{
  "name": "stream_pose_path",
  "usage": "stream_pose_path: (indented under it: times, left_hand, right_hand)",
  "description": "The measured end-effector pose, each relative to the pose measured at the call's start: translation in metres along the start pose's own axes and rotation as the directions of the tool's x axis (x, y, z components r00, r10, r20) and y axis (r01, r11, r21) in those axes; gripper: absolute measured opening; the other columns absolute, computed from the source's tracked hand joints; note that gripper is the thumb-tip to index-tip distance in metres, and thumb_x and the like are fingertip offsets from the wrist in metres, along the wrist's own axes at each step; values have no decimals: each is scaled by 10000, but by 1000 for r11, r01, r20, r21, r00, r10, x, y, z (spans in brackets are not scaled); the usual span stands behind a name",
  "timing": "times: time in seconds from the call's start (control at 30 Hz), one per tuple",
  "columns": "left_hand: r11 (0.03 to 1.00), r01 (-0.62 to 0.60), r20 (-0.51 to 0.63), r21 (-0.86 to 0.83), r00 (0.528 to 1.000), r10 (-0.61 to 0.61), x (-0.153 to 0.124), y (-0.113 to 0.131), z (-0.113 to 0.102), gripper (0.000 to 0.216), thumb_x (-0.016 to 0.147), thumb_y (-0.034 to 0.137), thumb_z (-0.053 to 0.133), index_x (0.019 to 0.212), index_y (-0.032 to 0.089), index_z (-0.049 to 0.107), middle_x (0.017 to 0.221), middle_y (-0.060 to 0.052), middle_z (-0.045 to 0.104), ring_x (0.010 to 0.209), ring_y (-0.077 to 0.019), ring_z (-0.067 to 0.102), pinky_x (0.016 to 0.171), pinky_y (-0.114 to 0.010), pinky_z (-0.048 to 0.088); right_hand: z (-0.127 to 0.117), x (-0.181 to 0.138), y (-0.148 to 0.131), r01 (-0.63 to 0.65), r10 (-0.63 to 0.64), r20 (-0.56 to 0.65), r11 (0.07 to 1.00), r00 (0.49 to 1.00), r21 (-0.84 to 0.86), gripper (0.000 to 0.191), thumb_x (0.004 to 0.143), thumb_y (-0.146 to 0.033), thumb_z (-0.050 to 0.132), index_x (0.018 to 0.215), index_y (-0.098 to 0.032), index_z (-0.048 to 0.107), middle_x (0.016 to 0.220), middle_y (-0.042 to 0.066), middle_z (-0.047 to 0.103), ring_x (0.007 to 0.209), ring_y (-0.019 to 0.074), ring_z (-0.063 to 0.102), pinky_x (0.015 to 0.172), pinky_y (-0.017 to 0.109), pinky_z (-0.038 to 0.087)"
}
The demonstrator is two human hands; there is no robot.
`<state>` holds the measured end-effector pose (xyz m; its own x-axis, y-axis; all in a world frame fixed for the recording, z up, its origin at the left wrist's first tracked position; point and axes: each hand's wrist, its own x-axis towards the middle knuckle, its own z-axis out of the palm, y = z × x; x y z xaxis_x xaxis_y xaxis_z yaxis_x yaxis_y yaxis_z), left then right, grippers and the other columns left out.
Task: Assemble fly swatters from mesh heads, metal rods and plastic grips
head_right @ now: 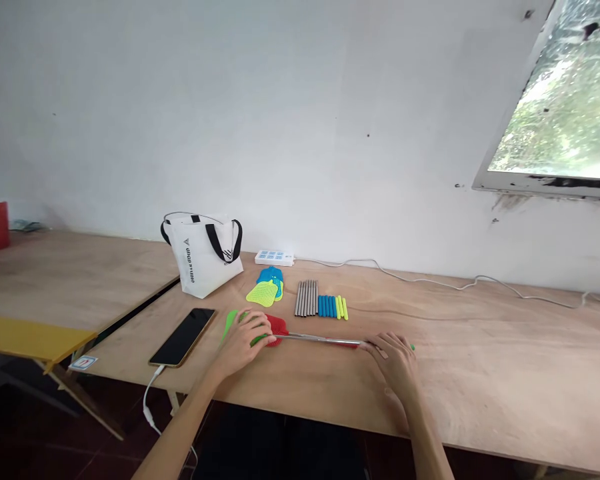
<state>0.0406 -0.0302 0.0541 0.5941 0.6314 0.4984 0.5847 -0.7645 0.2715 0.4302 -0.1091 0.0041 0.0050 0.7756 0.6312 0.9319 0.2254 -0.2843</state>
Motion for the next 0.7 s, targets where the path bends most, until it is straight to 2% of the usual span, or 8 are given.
stream_pose_path:
  times: [0.13,0.33,0.53,0.7]
  left_hand:
    - [1000,-22,-46,-8,999,22,1,12,5,241,1017,374,542,870,242,682,942,-22,722,1061,-233,597,1082,-451,349]
    - [997,-72,-123,-38,990,67,2,11,5,304,1030,368,564,788,216,667,829,7,730,934,-199,626,965,-422,377]
    - [983,-179,-105,-49,979,173,4,34,29,241,1030,295,575,849,212,710,834,4,735,895,-186,627,954,-407,402]
    - [983,-168,-113,-77,981,159,3,42,34,256,1034,299,563,853,210,720,842,-8,737,896,-189,626,911,-385,427]
  right_hand:
    - [-2,-1,-1,1,-2,24,1000,1000,24,499,1006,-624,419,842,-286,747,816,31,737,785,208,675,811,357,453]
    - [-6,3,-9,62,-67,85,996,994,66,467,1036,-555,412,858,-277,742,749,12,695,709,172,641,768,322,445]
    - [11,8,-66,164,-180,127,978,975,128,417,1054,-495,418,959,-292,770,862,28,749,787,185,663,752,309,423]
    - [27,8,-107,218,-220,28,974,975,61,452,1069,-462,391,910,-267,767,826,30,740,749,176,645,736,301,381]
